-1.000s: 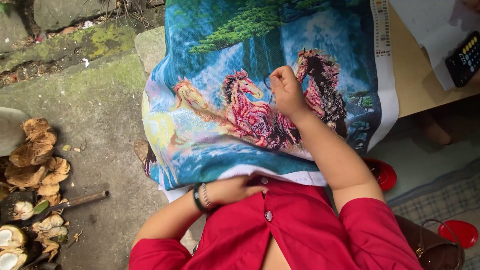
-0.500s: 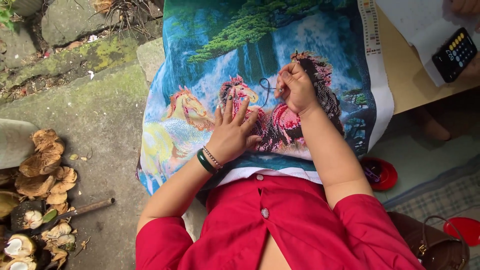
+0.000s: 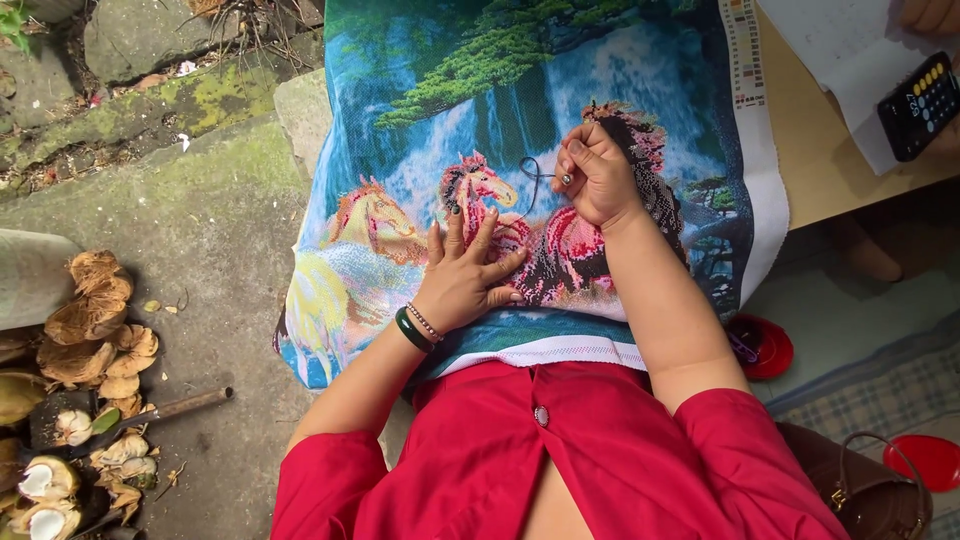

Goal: A person is cross-stitching a colorful horse design onto a large canvas using a needle and thread.

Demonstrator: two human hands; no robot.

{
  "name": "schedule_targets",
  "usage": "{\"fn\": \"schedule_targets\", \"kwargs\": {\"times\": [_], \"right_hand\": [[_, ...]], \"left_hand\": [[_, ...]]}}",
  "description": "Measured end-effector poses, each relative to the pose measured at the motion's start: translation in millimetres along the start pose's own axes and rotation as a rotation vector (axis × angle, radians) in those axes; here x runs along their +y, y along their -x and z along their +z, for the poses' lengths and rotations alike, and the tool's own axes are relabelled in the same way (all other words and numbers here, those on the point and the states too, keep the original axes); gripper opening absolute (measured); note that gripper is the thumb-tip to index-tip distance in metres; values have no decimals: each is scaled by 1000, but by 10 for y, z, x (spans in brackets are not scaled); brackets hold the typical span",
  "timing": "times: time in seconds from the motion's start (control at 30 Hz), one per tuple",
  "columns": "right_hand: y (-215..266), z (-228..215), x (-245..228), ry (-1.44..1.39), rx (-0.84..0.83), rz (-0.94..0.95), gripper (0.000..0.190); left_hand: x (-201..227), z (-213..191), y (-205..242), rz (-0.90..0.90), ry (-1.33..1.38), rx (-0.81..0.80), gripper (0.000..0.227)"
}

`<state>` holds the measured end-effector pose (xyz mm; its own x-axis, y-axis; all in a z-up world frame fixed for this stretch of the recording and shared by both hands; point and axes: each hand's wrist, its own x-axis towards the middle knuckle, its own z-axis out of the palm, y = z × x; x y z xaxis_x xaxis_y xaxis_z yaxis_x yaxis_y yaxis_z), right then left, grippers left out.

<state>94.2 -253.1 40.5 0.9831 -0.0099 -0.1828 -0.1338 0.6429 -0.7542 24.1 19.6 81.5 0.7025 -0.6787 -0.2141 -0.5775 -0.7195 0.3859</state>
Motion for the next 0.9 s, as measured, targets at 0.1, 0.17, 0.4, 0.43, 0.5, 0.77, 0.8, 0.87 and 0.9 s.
{"fn": "schedule_targets", "kwargs": {"times": [0.1,0.17,0.4,0.43,0.5,0.77,0.8,0.87,0.9], "right_hand": [[-33,6,21,-1,7,0,7],[-37,16,19,5,9,-2,7],[-30,22,3,-12,-7,0,7],[-24,25,3,-10,-13,-2,7],[-1,40,-1,-22,-29,-6,7],[89,152,-42,7,-33,-2,5],[138,166,-45,25,-14,-7,5],[167,91,-27,51,-11,-7,5],[162,56,-25,77,-9,-6,6]], "left_hand": [[-1,11,2,30,19,-44,64],[14,6,9,40,21,-45,61],[-201,81,-23,105,284,138,38],[-254,126,-39,105,281,144,38],[-358,201,-62,77,560,317,37],[-14,-201,40,4,485,635,74],[16,-202,52,15,458,725,81],[-44,-39,22,1,317,862,73],[-79,38,-6,-15,171,997,66]]}}
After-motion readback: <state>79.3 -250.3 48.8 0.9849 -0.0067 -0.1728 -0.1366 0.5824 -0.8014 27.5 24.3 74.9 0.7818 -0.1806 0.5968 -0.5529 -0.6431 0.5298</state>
